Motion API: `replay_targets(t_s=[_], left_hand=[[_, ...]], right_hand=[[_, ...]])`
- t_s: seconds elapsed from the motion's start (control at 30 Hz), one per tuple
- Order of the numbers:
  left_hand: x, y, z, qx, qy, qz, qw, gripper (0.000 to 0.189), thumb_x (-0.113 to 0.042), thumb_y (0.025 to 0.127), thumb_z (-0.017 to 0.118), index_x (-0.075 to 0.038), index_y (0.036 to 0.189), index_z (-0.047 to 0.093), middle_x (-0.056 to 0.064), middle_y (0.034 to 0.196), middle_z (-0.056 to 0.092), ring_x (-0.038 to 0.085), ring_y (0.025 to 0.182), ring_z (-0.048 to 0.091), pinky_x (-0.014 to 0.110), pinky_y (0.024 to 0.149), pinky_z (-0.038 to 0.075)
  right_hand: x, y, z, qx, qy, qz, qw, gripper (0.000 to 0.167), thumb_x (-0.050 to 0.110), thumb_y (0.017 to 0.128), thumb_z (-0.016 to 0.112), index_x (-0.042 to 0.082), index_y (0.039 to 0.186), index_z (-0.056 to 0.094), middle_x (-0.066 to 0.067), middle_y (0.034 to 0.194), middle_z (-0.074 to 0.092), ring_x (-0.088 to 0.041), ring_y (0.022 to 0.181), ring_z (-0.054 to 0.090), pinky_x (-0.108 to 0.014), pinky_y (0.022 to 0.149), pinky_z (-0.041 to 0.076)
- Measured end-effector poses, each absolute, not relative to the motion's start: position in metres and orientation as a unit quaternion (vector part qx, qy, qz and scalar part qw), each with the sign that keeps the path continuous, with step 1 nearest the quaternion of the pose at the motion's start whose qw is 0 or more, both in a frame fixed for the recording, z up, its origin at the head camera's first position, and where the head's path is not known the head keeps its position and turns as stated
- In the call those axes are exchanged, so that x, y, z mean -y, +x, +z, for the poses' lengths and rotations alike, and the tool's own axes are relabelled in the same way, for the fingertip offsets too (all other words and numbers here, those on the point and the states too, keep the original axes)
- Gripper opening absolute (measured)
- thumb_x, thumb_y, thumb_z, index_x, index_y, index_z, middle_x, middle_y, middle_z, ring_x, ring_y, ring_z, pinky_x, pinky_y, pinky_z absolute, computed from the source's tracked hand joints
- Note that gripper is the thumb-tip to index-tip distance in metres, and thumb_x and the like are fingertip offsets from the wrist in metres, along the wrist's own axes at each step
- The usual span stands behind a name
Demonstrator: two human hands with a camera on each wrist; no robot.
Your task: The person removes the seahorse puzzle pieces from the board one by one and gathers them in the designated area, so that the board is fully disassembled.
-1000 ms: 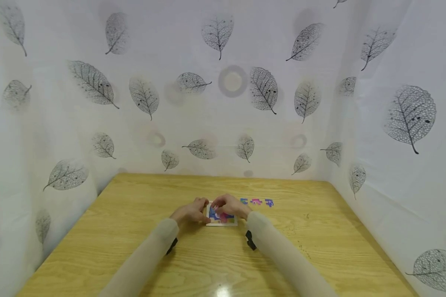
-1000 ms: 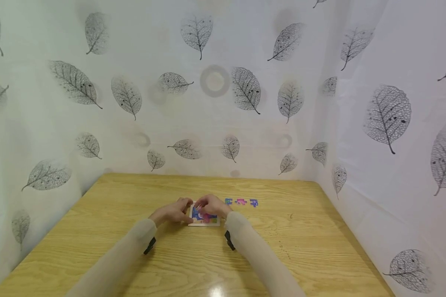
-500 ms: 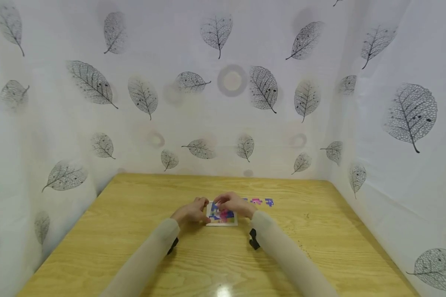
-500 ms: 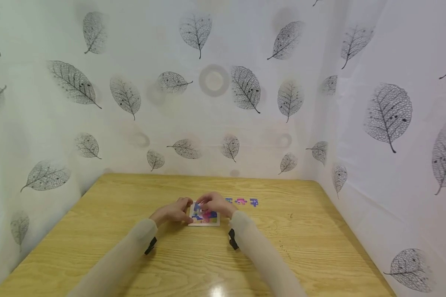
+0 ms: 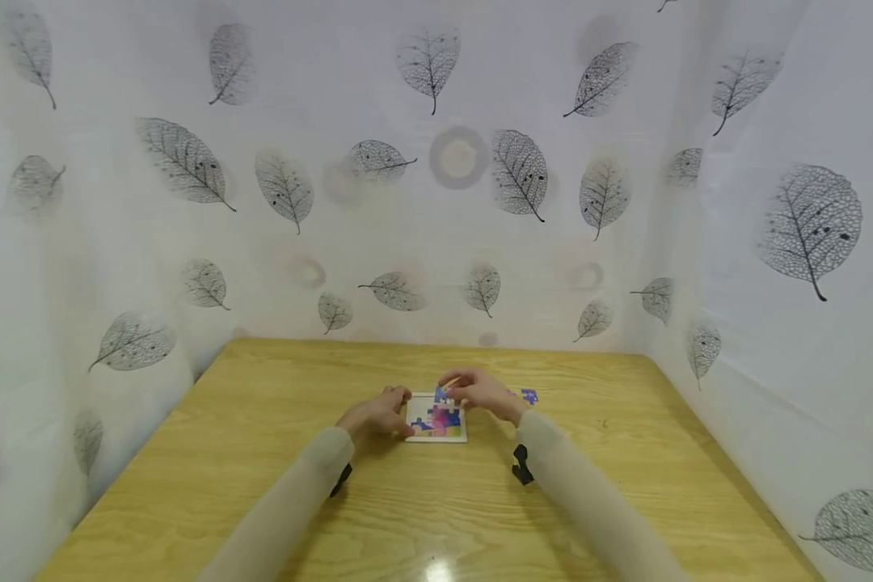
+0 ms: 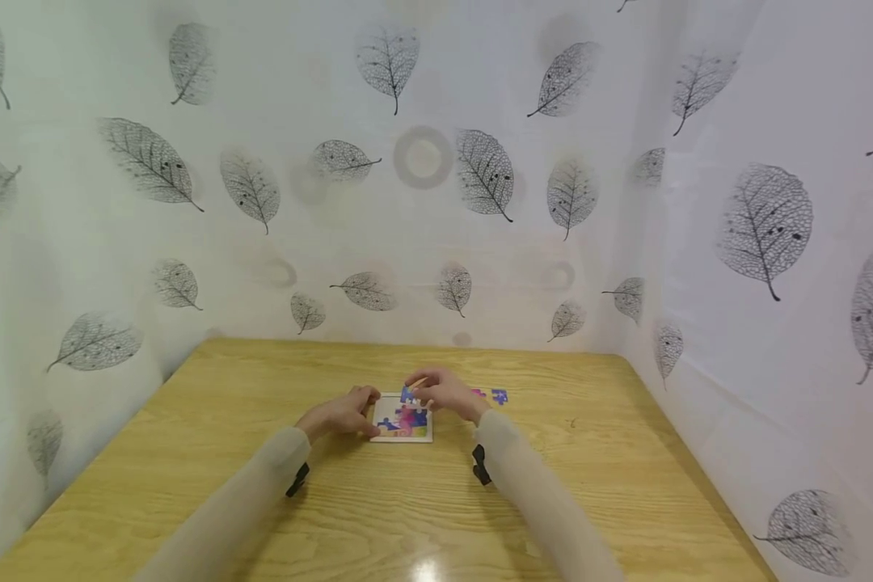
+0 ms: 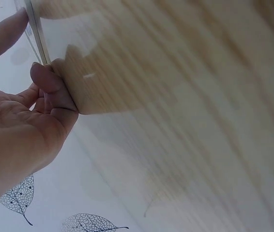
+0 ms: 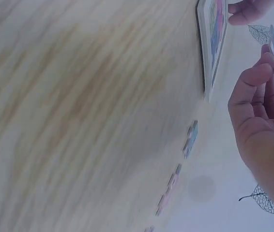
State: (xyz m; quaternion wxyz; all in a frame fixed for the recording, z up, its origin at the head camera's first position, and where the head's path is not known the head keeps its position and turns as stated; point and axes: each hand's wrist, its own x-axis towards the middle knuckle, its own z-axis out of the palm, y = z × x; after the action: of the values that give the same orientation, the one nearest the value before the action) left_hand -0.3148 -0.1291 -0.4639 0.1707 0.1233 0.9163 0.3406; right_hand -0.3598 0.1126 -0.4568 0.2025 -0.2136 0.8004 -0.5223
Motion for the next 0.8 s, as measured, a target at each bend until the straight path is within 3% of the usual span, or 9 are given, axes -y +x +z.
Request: replay_targets(t_s=[0.17,0.3,0.53,0.8], left_hand=[[0.129,-0.316,-0.464,-0.916,0.128,0.339,0.174,0.067,-0.021,0.083,0.077,-0.001,0.137,0.042,0.018,0.136,0.042,0.033,0.126,0.043,0.052,0.111,0.033],[0.129,-0.317,-0.463,-0.914,0.129,0.342,0.177,0.068,-0.020,0.083,0.077,-0.001,0.137,0.041,0.018,0.139,0.040,0.035,0.130,0.041,0.052,0.113,0.031],[0.131,-0.317,-0.462,-0.913,0.132,0.340,0.182,0.070,-0.021,0.083,0.077,-0.001,0.139,0.040,0.018,0.139,0.040,0.034,0.130,0.040,0.051,0.113,0.031],[0.131,-0.317,-0.462,-0.917,0.131,0.333,0.178,0.070,-0.021,0.083,0.077,-0.001,0.139,0.040,0.019,0.139,0.040,0.036,0.132,0.040,0.052,0.114,0.030]], right_hand=[[-0.125,-0.360,-0.453,-0.801,-0.215,-0.522,0.197,0.025,0.014,0.098,0.059,0.008,0.122,0.063,-0.012,0.106,0.069,-0.029,0.091,0.065,-0.048,0.079,0.057],[-0.136,-0.362,-0.451,-0.800,-0.212,-0.525,0.199,0.025,0.014,0.098,0.059,0.008,0.122,0.063,-0.016,0.107,0.068,-0.034,0.092,0.066,-0.046,0.076,0.058],[-0.153,-0.363,-0.451,-0.811,-0.207,-0.506,0.207,0.023,0.014,0.097,0.060,0.005,0.118,0.066,-0.017,0.101,0.070,-0.025,0.081,0.066,-0.036,0.063,0.058],[-0.166,-0.363,-0.456,-0.816,-0.208,-0.498,0.206,0.024,0.005,0.093,0.064,0.000,0.116,0.066,-0.015,0.103,0.070,-0.022,0.083,0.067,-0.037,0.062,0.059]])
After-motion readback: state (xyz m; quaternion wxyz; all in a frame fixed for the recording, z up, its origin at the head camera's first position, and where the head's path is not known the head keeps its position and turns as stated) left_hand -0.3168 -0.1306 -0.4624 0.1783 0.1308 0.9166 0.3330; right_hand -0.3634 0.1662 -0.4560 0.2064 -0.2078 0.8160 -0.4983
